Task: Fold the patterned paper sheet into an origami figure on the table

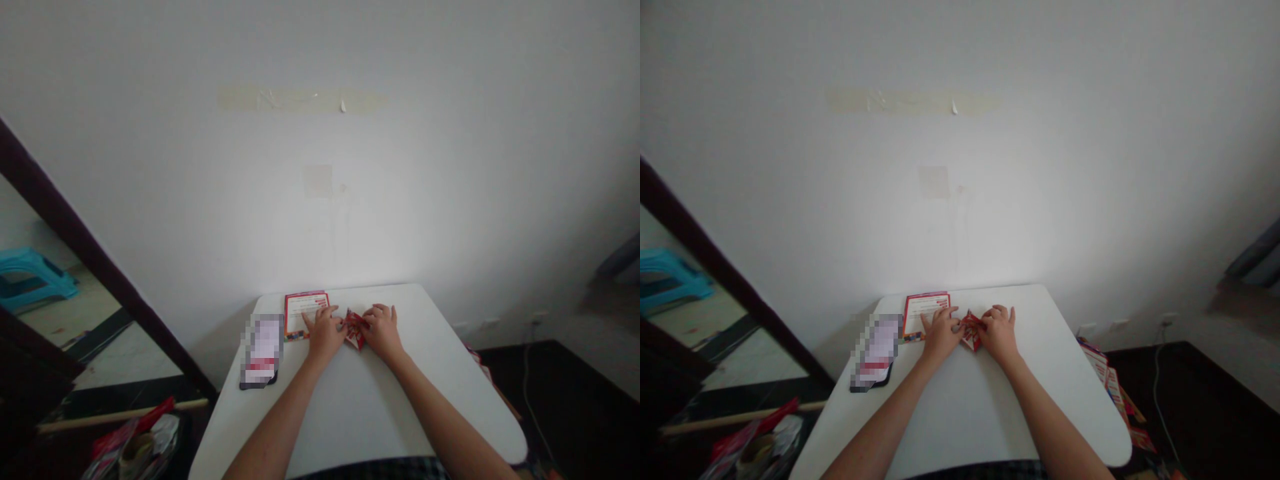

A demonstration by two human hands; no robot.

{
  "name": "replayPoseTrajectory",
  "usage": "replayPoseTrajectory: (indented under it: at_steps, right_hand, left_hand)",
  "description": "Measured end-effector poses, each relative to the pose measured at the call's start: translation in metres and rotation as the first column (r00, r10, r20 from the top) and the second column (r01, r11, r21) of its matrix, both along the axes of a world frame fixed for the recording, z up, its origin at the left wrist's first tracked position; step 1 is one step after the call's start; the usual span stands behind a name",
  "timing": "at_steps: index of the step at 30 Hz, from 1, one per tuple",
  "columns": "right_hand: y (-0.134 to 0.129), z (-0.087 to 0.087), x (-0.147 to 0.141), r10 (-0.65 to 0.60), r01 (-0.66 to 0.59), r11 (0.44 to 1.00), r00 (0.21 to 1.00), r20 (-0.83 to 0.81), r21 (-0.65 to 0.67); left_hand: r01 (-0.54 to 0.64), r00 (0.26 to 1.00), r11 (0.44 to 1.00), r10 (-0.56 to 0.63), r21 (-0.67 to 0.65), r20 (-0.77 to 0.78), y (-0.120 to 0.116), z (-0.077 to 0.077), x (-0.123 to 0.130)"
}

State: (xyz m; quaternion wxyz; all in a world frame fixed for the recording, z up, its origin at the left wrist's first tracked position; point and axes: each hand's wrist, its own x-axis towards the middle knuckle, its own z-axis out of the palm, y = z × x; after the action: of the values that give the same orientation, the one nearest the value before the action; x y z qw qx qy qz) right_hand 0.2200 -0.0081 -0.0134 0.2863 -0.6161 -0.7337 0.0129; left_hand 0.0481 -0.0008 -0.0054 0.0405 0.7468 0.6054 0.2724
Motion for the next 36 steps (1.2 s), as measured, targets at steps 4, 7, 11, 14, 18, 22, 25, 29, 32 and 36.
replayPoseTrajectory:
  at_steps: [4,7,11,14,18,22,25,29,32,36]
  right_hand:
    - [0.000,0.002,-0.004,-0.046,0.047,0.999,0.999,0.009,-0.023]
    - [0.001,0.001,-0.007,-0.072,0.072,0.997,0.997,0.012,-0.040]
    - [0.000,-0.001,-0.010,-0.096,0.096,0.994,0.995,0.006,-0.043]
    - [0.000,-0.001,-0.012,-0.110,0.111,0.993,0.994,0.003,-0.044]
    - [-0.001,0.001,-0.015,-0.118,0.119,0.992,0.993,0.026,-0.033]
    - [-0.004,0.006,-0.018,-0.114,0.114,0.993,0.990,0.077,0.007]
    - [-0.006,0.010,-0.020,-0.112,0.112,0.994,0.989,0.096,0.007]
    - [-0.005,0.010,-0.021,-0.122,0.124,0.992,0.987,0.107,-0.010]
    - [-0.003,0.006,-0.021,-0.157,0.160,0.987,0.980,0.121,-0.012]
    - [-0.001,0.002,-0.022,-0.200,0.205,0.978,0.973,0.111,-0.032]
  left_hand:
    - [-0.067,0.998,0.998,0.067,-0.009,-0.019,-0.001,-0.002,0.006]
    - [-0.083,0.996,0.996,0.083,-0.021,-0.031,-0.002,-0.002,0.008]
    - [-0.090,0.994,0.996,0.089,-0.026,-0.056,-0.004,-0.001,0.008]
    - [-0.095,0.993,0.995,0.093,-0.021,-0.066,-0.005,-0.002,0.010]
    - [-0.121,0.991,0.993,0.120,-0.013,-0.057,-0.005,-0.004,0.012]
    - [-0.115,0.993,0.993,0.114,-0.018,-0.038,-0.005,-0.005,0.011]
    - [-0.103,0.994,0.994,0.102,-0.032,-0.026,-0.005,-0.003,0.010]
    - [-0.105,0.994,0.994,0.105,-0.042,-0.014,-0.005,-0.002,0.011]
    - [-0.111,0.994,0.993,0.110,-0.048,-0.009,-0.006,-0.001,0.011]
    - [-0.116,0.993,0.991,0.115,-0.061,-0.019,-0.006,0.001,0.011]
